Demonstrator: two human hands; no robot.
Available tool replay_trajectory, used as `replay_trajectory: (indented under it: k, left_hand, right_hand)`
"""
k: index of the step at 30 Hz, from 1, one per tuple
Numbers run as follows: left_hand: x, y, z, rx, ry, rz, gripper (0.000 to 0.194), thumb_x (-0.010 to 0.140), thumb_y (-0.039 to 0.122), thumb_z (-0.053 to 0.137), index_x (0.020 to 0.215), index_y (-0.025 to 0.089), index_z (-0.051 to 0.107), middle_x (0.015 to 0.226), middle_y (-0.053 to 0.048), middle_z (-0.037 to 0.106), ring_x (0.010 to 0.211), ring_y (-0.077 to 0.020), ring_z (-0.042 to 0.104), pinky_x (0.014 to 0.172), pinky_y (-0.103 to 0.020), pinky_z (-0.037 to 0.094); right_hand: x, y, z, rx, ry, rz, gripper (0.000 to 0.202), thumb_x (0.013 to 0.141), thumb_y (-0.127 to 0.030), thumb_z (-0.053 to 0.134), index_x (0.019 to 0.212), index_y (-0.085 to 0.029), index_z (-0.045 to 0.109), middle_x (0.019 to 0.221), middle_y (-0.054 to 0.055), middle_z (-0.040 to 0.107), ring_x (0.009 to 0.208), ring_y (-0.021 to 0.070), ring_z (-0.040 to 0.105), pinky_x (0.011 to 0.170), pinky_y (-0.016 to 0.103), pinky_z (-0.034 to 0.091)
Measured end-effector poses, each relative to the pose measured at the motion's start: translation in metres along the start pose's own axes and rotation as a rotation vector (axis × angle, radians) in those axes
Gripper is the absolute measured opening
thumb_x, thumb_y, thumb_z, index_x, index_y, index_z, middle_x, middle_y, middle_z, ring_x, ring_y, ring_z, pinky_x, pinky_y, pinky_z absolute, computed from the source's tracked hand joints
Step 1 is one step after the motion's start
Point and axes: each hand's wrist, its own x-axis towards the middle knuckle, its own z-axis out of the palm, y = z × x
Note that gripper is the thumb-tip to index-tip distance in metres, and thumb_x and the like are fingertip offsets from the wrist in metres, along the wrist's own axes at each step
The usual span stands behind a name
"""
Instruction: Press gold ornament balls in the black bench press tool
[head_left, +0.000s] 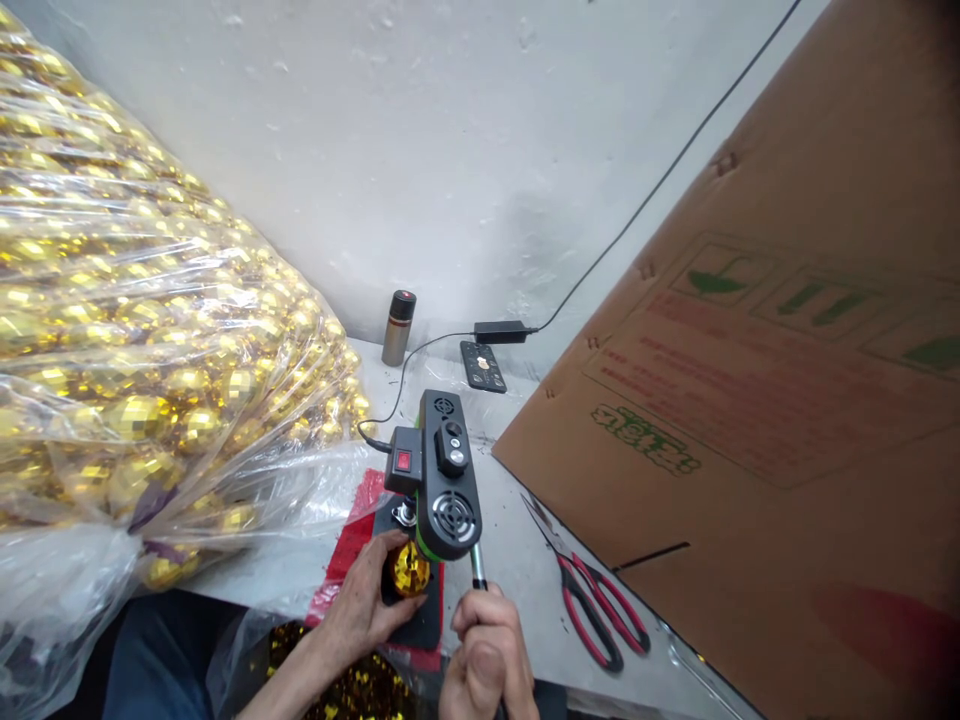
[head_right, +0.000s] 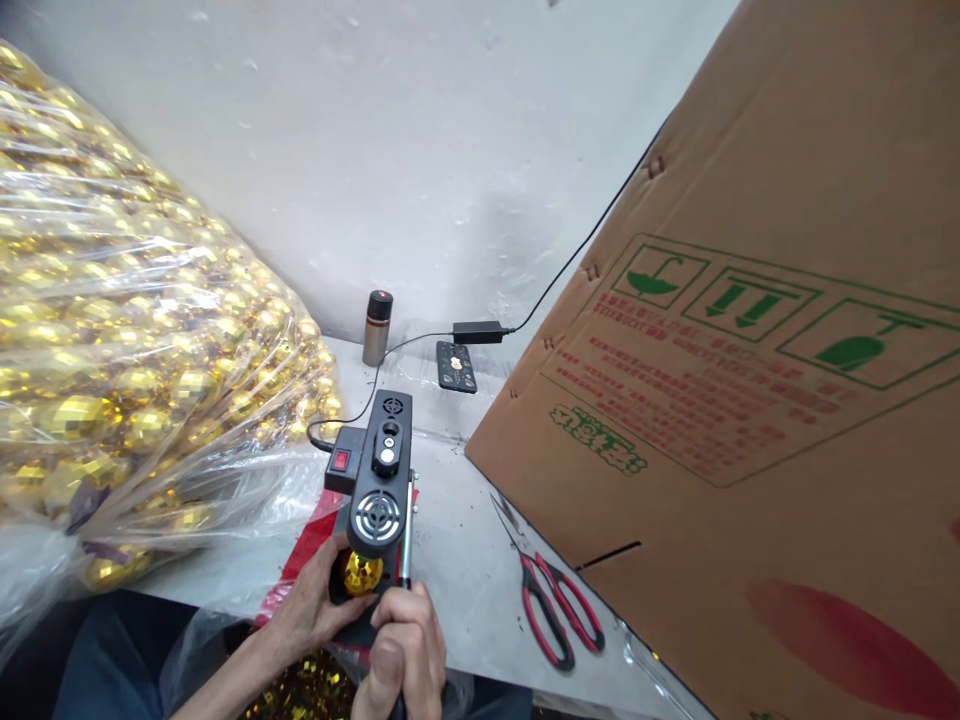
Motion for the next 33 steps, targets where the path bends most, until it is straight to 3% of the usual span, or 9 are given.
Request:
replay_trajectory:
  k: [10,24,33]
  left_hand:
    - [0.0,0.001,0.001,-0.003,0.005,0.003,0.057,0.076,0.027,0.08,0.129,0.019,0.062,0.122,-0.015,0.074,0.114,-0.0355,0.072,0.104,-0.055,0.058]
    - [0.0,0.0,0.001,0.008,-0.008,0.009,0.059,0.074,0.024,0.08,0.131,0.021,0.063,0.127,-0.014,0.074,0.118,-0.0362,0.071,0.105,-0.056,0.057]
    - [0.002,0.007,0.0,0.006,-0.025,-0.001,0.055,0.076,0.027,0.08,0.129,0.021,0.064,0.125,-0.014,0.075,0.116,-0.0362,0.072,0.104,-0.054,0.058]
  right_hand:
    - [-0.01,0.012,-0.001,0.029,0.014,-0.006,0.039,0.108,-0.023,0.041,0.068,-0.023,0.044,0.065,-0.006,0.051,0.055,0.0093,0.049,0.085,0.031,0.05]
    - [-0.02,0.031,-0.001,0.109,0.009,-0.047,0.038,0.106,-0.023,0.038,0.069,-0.022,0.046,0.069,-0.006,0.05,0.056,0.0089,0.053,0.077,0.029,0.049]
    - [-0.035,0.029,-0.001,-0.008,0.012,-0.038,0.039,0.109,-0.022,0.037,0.071,-0.022,0.046,0.075,-0.005,0.055,0.064,0.0088,0.058,0.096,0.033,0.048]
